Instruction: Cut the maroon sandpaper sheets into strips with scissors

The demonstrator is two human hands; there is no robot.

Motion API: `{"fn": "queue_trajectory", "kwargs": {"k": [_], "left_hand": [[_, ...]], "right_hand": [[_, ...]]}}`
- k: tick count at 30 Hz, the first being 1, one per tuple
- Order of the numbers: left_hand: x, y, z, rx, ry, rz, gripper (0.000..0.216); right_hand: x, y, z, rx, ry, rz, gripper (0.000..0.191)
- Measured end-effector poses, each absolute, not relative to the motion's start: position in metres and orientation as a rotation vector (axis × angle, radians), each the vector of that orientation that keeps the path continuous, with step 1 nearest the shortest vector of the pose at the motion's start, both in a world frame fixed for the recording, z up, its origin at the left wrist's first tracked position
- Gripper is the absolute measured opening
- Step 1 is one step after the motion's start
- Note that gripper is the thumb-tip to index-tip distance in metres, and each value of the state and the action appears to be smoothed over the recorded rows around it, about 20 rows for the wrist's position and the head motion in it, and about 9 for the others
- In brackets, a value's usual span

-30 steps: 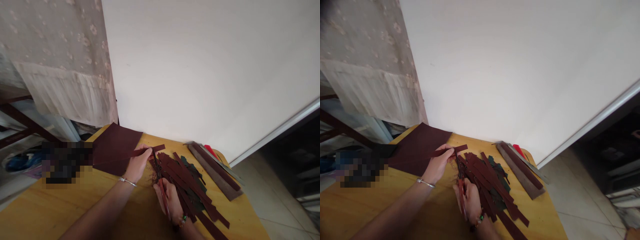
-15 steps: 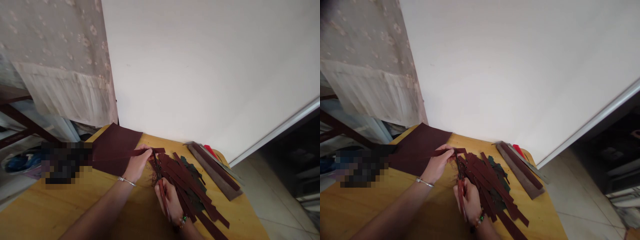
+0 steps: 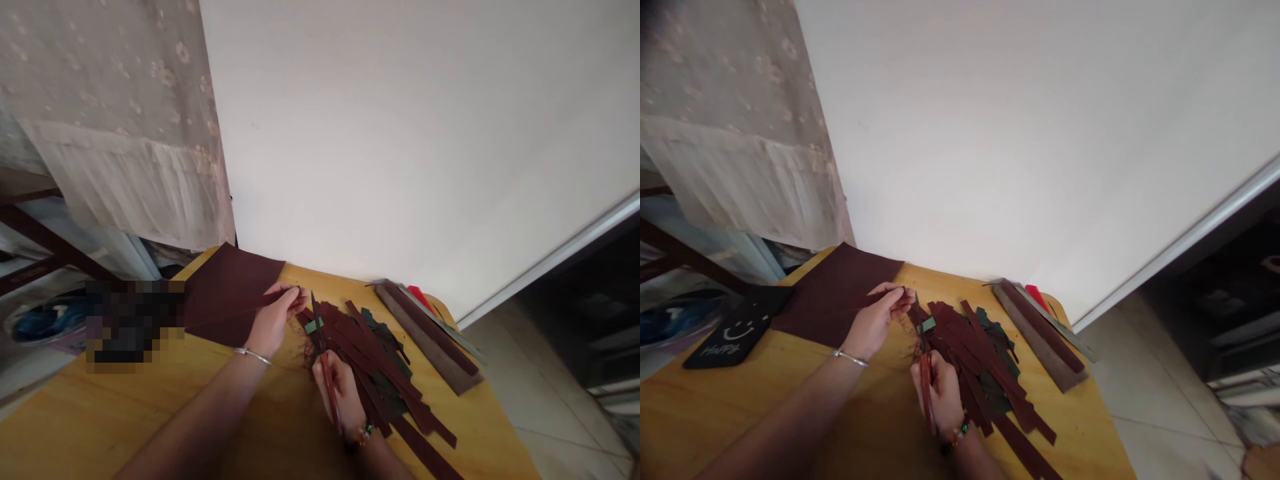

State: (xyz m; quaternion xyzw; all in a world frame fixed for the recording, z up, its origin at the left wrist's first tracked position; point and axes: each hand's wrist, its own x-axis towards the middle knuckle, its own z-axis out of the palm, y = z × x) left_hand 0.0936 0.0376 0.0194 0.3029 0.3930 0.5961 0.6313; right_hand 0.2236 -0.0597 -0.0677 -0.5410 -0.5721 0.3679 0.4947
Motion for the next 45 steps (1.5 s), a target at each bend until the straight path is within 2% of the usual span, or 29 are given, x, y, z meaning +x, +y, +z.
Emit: {"fn": "queue_trajectory", "kwargs": {"k": [7,15,20,27,32,39,45], "left_hand": [[0.090,0.040,0.016,0.792,0.934,1.337,0.025],[0.099,0.035,0.007,0.624,0.877,1.183,0.013],[0.095,0.039,0.011,0.678,0.948,1.304,0.017],[0.090,0.041,0.017,0.680,0.782,1.204,0.018],[0.081,0.044,0.017,0.797,0.901,1.138,0.017],[0.085,0.046,0.024,0.503,0.905,1.388,0.021],[0.092,0.038,0.027,0.460,0.873,1.392,0.026]], "right_hand": [[0.221,-0.060,-0.076,-1.296,-1.293,0.833,0.039],[0.220,-0.059,-0.073,-1.301,-1.323,0.826,0.037],[0.221,-0.059,-0.069,-1.363,-1.477,0.917,0.033],[0.222,-0.056,-0.072,-1.350,-1.384,0.932,0.037],[0.221,-0.056,-0.074,-1.346,-1.267,0.890,0.039],[0.222,-0.058,-0.061,-1.381,-1.436,0.925,0.033],[0.221,-0.060,-0.062,-1.404,-1.488,0.860,0.027]]}}
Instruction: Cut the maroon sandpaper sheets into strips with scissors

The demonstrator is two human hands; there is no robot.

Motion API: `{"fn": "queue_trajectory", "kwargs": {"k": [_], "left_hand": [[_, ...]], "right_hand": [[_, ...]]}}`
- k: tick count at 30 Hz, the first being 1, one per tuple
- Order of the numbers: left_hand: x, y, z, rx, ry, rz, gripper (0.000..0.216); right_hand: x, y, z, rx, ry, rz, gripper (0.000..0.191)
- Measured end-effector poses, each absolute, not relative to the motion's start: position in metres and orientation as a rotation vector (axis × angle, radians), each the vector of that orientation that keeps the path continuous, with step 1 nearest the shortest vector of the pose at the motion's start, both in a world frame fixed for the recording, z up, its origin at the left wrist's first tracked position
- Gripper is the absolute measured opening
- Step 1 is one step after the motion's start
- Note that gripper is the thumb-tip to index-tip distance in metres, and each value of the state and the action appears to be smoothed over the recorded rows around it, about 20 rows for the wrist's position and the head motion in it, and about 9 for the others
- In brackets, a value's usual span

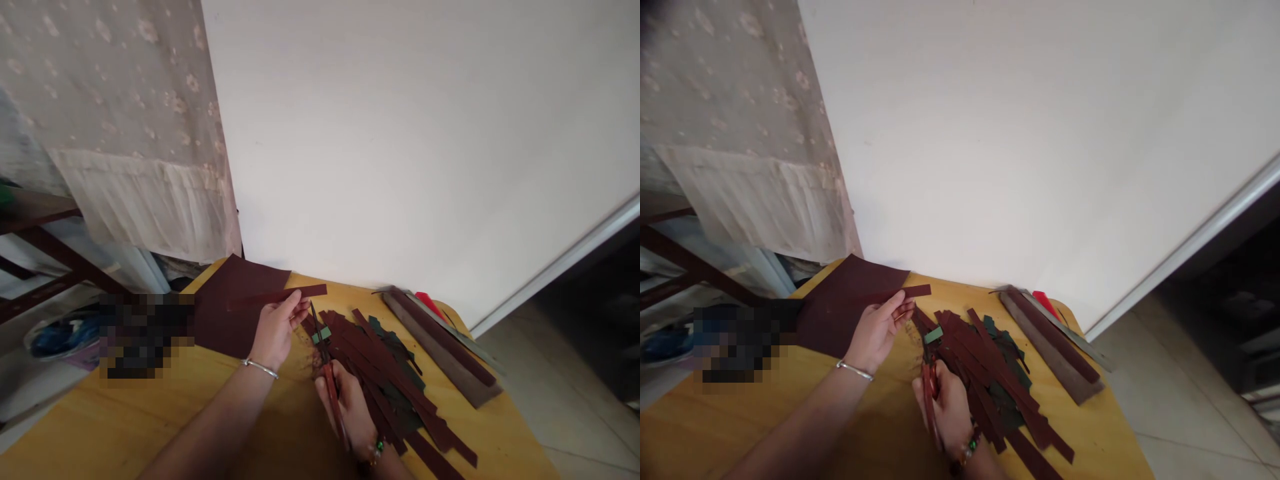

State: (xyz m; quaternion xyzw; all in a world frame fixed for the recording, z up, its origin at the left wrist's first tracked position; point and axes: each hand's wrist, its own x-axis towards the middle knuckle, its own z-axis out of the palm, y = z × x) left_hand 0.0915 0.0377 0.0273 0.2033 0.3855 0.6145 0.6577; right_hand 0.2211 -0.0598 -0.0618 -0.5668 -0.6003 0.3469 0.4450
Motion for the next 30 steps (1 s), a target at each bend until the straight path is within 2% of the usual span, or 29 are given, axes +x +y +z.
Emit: {"fn": "queue_trajectory", "kwargs": {"k": [12,30], "left_hand": [[0.100,0.034,0.026,0.402,0.906,1.346,0.021],[0.101,0.034,0.022,0.430,0.920,1.344,0.021]], "right_hand": [[0.221,-0.059,-0.059,-1.392,-1.451,0.922,0.029],[0.222,-0.059,-0.063,-1.420,-1.494,0.835,0.031]]}}
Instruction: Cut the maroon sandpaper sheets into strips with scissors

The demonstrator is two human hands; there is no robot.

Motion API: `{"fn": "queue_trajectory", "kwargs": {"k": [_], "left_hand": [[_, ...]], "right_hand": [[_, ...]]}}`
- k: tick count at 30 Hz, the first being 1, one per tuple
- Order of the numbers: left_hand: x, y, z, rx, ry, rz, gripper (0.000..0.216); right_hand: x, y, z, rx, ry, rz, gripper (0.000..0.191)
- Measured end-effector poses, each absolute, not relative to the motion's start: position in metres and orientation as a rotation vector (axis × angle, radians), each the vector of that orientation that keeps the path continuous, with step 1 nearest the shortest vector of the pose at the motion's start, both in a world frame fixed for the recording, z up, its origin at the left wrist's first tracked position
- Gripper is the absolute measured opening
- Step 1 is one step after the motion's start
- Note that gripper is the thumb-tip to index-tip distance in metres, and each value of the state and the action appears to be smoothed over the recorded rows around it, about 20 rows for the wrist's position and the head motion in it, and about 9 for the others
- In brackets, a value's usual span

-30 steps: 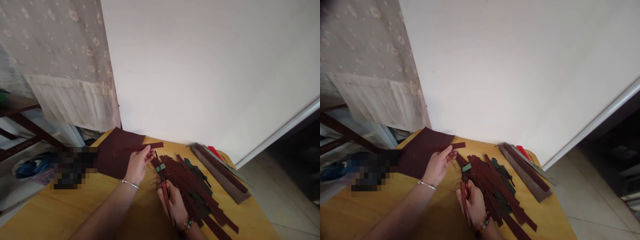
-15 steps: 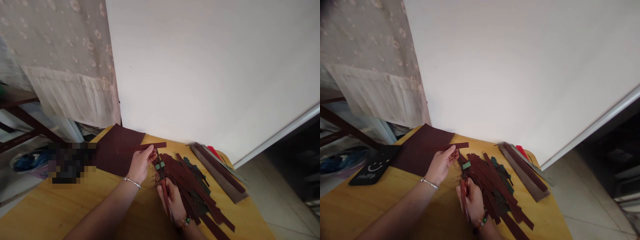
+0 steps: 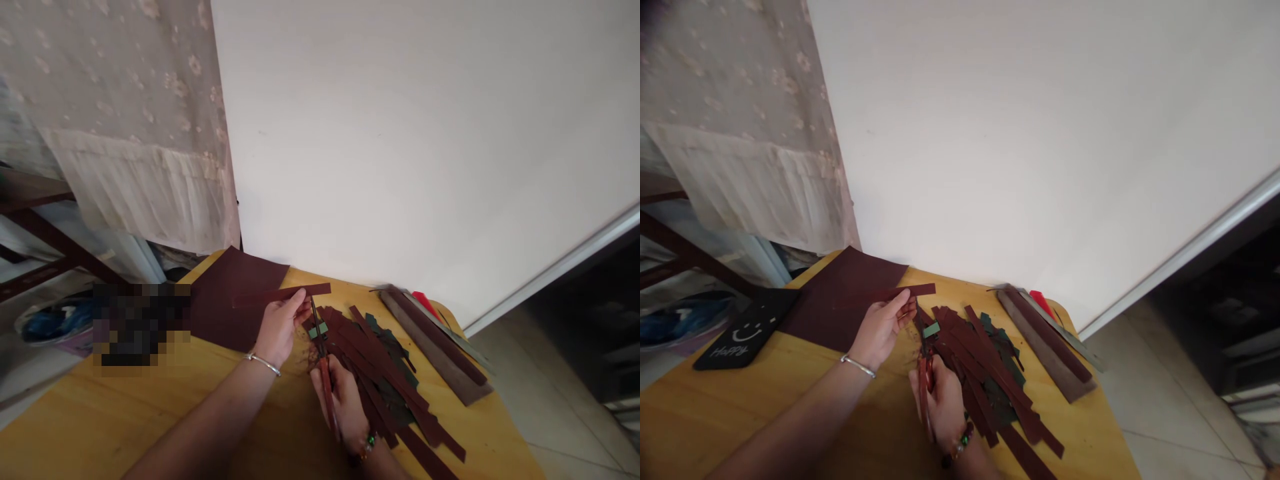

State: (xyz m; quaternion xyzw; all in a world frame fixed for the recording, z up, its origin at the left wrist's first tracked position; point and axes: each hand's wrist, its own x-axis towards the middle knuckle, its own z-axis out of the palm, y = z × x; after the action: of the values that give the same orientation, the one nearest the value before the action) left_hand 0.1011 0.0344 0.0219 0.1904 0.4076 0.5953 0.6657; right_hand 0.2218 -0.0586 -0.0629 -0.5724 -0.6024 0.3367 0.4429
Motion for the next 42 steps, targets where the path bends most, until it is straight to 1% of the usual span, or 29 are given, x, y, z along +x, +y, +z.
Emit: {"fn": "queue_trajectory", "kwargs": {"k": [12,20,30,42], "left_hand": [[0.102,0.034,0.022,0.419,0.916,1.356,0.020],[0.103,0.033,0.018,0.480,0.912,1.364,0.027],[0.104,0.032,0.021,0.422,0.913,1.361,0.021],[0.099,0.036,0.022,0.431,0.903,1.287,0.018]], "right_hand": [[0.222,-0.059,-0.064,-1.400,-1.532,0.794,0.028],[0.222,-0.058,-0.065,-1.396,-1.515,0.804,0.029],[0.222,-0.058,-0.070,-1.403,-1.472,0.864,0.030],[0.220,-0.058,-0.060,-1.410,-1.498,0.788,0.028]]}}
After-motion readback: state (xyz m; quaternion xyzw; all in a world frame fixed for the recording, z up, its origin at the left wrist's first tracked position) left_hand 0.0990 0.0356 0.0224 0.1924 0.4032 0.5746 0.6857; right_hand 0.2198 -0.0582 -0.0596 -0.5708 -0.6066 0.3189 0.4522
